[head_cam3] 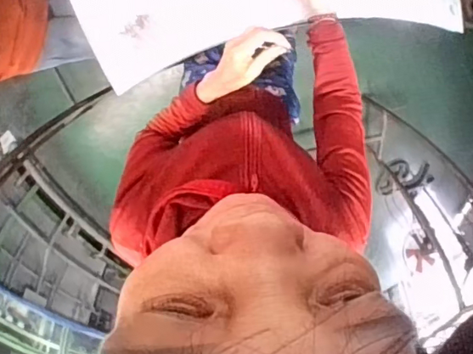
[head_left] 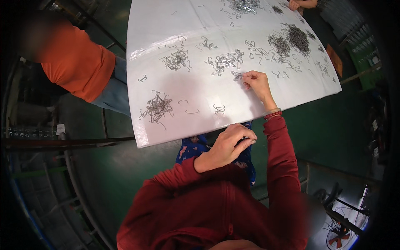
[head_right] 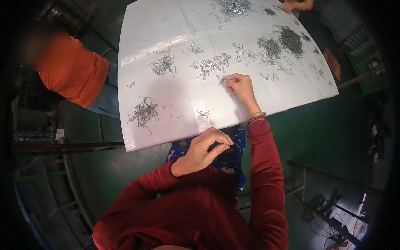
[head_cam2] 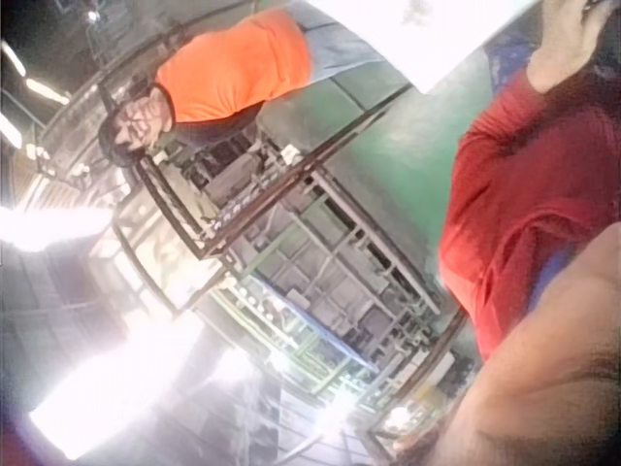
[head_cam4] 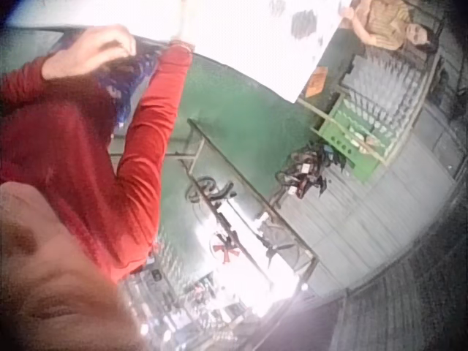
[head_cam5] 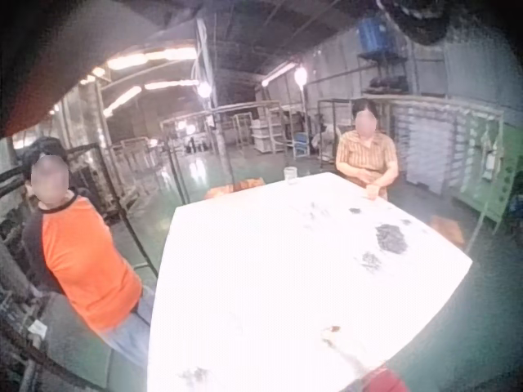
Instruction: The person picks up small metal clips from a white table and links them together by hand, forming a chain. The person repeatedly picks clips, links them, and occasionally lifts the chain to hang it on a nearby rack. Other people at the table perform similar actions.
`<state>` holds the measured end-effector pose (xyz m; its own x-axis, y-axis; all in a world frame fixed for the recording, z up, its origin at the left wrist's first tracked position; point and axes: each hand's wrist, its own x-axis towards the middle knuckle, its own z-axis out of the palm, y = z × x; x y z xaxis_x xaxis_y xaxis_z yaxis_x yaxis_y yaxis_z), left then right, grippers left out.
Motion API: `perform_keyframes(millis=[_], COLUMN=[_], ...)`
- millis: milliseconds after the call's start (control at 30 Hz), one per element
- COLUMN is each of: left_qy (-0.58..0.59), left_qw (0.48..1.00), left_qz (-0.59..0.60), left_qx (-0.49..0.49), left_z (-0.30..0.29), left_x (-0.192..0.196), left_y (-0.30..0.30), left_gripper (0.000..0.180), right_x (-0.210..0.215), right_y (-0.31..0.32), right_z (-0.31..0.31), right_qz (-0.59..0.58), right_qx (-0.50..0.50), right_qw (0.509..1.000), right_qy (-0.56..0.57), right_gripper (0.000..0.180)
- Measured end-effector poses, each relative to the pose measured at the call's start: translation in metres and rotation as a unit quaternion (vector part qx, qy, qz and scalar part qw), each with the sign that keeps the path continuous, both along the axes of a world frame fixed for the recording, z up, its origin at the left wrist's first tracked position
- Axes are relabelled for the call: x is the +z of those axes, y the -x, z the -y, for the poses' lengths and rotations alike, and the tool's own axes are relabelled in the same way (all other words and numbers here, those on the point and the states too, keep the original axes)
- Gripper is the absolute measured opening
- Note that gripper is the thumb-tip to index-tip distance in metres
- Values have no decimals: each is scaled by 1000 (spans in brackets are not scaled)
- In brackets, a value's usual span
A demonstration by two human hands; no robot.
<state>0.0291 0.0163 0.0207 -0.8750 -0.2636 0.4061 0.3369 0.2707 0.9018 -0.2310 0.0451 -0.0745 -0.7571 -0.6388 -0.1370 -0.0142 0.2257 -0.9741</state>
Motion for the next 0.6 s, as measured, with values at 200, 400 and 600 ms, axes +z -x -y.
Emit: perform_keyframes(millis=[200,400,600], left_qy=[39,28,30], left_qw=[999,999,999], left_qz=[-9,-15,-13], left_qx=[-23,-25,-27], left_z=[-4,-9,-11], left_x=[-3,-2,-3], left_y=[-3,-2,-2], left_gripper=[9,9,8], right_x=[10,1,2], right_y=[2,-6,-9], right_z=[-28,-41,-63], right_qz=[-4,47,-159], right_qx=[1,-5,-30], right_qw=[996,998,973], right_qy=[-84,-39,-167], right_gripper=[20,11,9])
